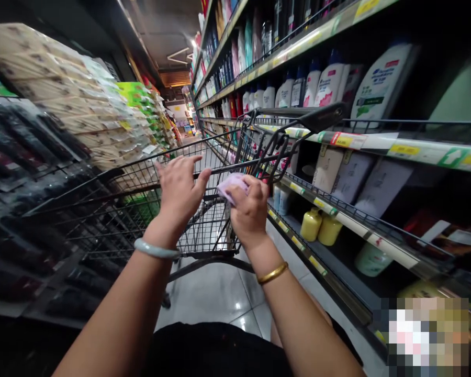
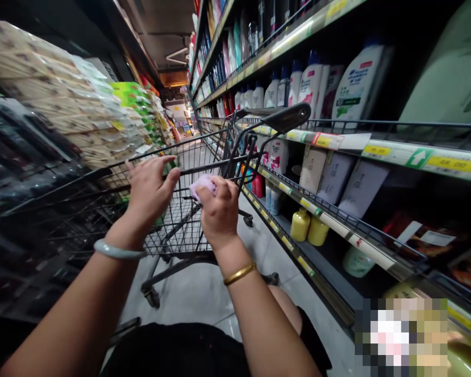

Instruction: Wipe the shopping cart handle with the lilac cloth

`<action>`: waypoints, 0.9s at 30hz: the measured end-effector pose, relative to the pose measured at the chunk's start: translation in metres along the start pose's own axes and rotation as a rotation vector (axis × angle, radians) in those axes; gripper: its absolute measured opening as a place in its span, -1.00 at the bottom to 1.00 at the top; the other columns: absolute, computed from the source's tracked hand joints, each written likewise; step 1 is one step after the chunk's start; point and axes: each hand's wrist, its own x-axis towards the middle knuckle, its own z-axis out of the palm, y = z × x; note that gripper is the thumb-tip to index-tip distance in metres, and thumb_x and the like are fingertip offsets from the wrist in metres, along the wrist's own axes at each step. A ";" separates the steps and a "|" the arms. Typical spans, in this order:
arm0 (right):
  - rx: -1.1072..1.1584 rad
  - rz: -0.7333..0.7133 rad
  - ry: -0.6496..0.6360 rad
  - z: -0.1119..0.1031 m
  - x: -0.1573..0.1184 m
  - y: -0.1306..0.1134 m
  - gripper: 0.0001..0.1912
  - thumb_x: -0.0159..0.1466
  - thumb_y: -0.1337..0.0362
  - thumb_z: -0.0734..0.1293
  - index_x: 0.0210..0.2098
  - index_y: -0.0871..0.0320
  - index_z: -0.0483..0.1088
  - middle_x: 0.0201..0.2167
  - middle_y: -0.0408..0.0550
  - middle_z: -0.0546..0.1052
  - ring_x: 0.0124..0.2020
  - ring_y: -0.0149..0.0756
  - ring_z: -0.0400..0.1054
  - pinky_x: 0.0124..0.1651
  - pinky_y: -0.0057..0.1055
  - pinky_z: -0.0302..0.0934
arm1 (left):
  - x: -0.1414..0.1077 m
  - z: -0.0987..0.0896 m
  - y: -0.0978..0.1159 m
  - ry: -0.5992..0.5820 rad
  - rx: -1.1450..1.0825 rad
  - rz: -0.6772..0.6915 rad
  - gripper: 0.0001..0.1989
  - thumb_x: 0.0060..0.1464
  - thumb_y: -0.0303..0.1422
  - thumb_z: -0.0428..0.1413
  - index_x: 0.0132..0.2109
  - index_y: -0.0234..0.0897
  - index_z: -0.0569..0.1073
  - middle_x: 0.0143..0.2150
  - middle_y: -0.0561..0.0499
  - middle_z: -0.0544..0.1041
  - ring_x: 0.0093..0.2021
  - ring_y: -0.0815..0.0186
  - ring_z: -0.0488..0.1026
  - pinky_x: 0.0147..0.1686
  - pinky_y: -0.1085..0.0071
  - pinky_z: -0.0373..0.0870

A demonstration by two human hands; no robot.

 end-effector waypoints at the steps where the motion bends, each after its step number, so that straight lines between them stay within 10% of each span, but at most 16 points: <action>1: 0.018 -0.015 -0.029 -0.003 0.001 0.000 -0.65 0.30 0.53 0.33 -0.10 0.00 0.60 0.07 0.05 0.42 0.07 -0.14 0.32 0.19 -0.13 0.37 | 0.003 0.004 0.007 -0.015 0.021 0.019 -0.52 0.42 0.01 -0.14 0.13 -0.11 0.53 0.17 -0.13 0.60 0.32 -0.01 0.37 0.51 -0.11 -0.22; 6: -0.009 -0.009 0.218 -0.020 0.021 0.022 -0.86 0.40 0.32 0.35 -0.09 0.09 0.54 0.07 0.09 0.36 0.14 -0.11 0.33 0.20 -0.04 0.36 | 0.005 0.015 0.017 -0.071 0.151 -0.006 -0.39 0.40 0.14 -0.21 -0.21 -0.18 0.52 -0.16 -0.17 0.63 -0.03 0.00 0.50 0.16 0.07 0.21; 15: 0.070 -0.028 0.103 0.006 -0.013 0.026 -0.86 0.36 0.34 0.34 -0.13 0.03 0.53 0.04 0.03 0.32 0.11 -0.11 0.30 0.21 0.00 0.31 | 0.006 0.018 0.013 -0.048 0.156 -0.018 -0.30 0.38 0.21 -0.34 -0.26 -0.17 0.46 -0.22 -0.16 0.59 -0.05 0.06 0.46 -0.07 0.20 0.16; 20: 0.060 -0.002 0.251 0.002 -0.014 0.042 -0.89 0.35 0.23 0.39 -0.15 0.08 0.52 0.04 0.05 0.27 0.15 -0.06 0.26 0.24 0.08 0.27 | 0.007 0.019 0.011 -0.057 0.120 -0.005 -0.28 0.34 0.25 -0.34 -0.25 -0.16 0.47 -0.21 -0.16 0.60 -0.02 0.05 0.45 -0.09 0.18 0.15; 27: -0.032 -0.015 -0.500 0.016 -0.076 0.020 -0.76 0.28 0.39 0.38 -0.10 0.06 0.61 0.06 0.12 0.43 0.08 -0.02 0.24 0.18 -0.08 0.29 | 0.014 0.022 0.006 -0.081 0.082 -0.014 -0.26 0.34 0.26 -0.32 -0.23 -0.20 0.50 -0.22 -0.16 0.58 -0.05 0.04 0.45 -0.09 0.17 0.14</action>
